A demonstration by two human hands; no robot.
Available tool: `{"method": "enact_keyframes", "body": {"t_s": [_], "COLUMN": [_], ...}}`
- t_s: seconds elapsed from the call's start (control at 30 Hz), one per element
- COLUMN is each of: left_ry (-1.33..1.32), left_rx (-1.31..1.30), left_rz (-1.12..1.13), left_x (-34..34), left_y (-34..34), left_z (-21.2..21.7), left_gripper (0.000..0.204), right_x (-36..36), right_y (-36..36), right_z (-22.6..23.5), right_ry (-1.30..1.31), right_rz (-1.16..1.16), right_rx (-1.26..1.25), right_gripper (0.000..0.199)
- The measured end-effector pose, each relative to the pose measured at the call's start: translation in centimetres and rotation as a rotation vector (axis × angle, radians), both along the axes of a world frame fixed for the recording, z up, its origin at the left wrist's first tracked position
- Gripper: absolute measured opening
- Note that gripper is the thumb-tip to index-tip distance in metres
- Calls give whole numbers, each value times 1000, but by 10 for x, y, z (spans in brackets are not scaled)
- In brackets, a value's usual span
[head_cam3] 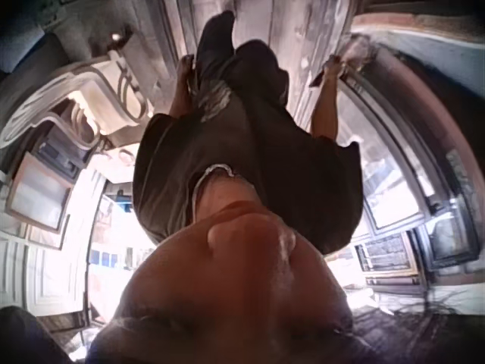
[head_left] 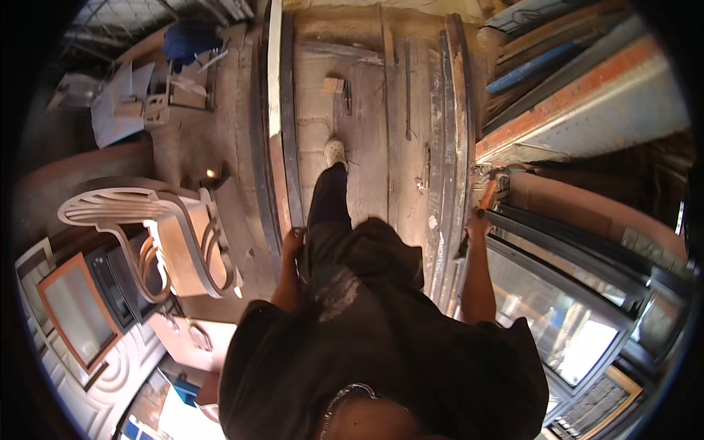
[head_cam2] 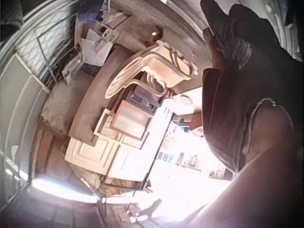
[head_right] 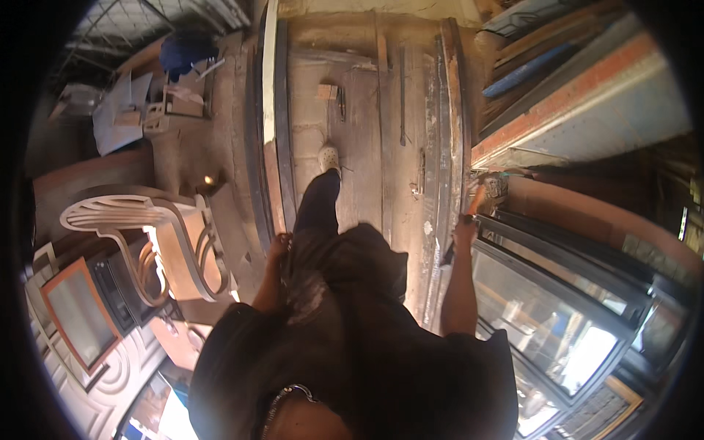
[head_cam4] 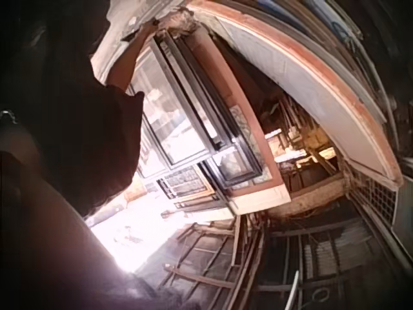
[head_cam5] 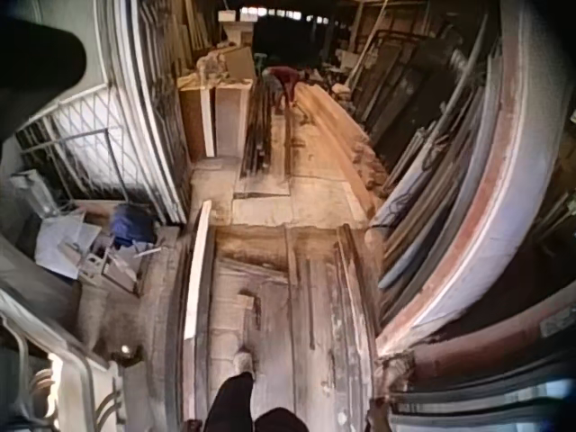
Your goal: The person uses a hammer to repeatedly strike a long metal rod placed on a wooden surface. They adjust the rod's position and hammer different sections along its length.
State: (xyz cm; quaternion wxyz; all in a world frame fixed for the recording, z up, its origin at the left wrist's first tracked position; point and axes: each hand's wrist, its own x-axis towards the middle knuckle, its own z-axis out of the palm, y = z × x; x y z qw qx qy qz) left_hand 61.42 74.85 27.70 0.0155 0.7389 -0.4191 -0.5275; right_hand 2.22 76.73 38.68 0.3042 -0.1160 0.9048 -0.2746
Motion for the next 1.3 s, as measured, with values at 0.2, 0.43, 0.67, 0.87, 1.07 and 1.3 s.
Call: {"method": "enact_keyframes", "body": {"t_s": [0.2,0.43,0.67,0.87,1.07,1.3], "left_ry": [173,212,211,369,159,416], "left_rx": [-338,-345,-114,-168,-328,-1027], "left_rz": [236,356,19,-206,-249,71], "left_x": [-9,-58,-149,-262,-332,-463], "left_y": [-188,-396,-525,-695,-796,-872], "left_z": [73,99,27,-62,-361,-480], "left_gripper": [42,40,41,43,41,48], "right_x": [86,84,17,10,-5,29], "right_y": [-135,-252,-410,-578,-677,-688], "right_z": [-10,-24,-74,-192,-406,-481], "right_ry": [-381,-382,-6,-75,138,140], "right_rz": [-82,139,640,559,648,574], "right_rx": [89,306,526,367,220,340], "right_gripper": [34,54,60,42,36,30]}}
